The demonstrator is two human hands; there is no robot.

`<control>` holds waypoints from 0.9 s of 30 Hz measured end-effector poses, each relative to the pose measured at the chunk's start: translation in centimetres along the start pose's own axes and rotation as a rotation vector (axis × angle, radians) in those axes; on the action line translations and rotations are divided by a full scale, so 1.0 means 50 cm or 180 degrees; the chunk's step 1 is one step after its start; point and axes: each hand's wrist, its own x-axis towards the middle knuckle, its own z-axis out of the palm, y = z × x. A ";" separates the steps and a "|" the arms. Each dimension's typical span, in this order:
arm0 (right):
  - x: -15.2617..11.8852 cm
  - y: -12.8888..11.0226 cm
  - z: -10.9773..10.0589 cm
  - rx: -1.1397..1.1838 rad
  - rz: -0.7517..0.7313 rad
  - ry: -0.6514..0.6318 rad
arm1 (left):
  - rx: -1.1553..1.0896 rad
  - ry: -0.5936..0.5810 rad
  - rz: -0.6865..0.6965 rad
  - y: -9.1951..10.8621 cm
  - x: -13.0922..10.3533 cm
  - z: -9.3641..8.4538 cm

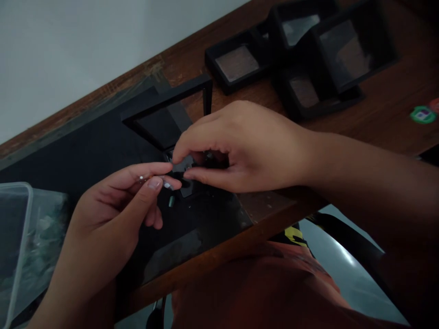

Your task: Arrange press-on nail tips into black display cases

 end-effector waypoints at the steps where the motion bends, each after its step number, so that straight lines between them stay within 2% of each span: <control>1: 0.000 -0.001 0.001 0.0036 -0.0050 0.0008 | -0.0002 -0.0032 -0.0009 0.001 -0.001 0.002; 11: 0.006 -0.012 -0.006 0.0004 -0.0062 -0.0018 | -0.0236 -0.0122 -0.0333 0.014 -0.004 0.025; 19: 0.005 -0.001 0.017 0.0236 -0.0080 0.0282 | -0.0021 -0.0196 -0.0547 0.018 -0.014 0.021; 27: 0.006 -0.004 0.020 0.0575 -0.0190 -0.0089 | 0.0048 -0.0380 -0.0519 0.015 -0.023 0.015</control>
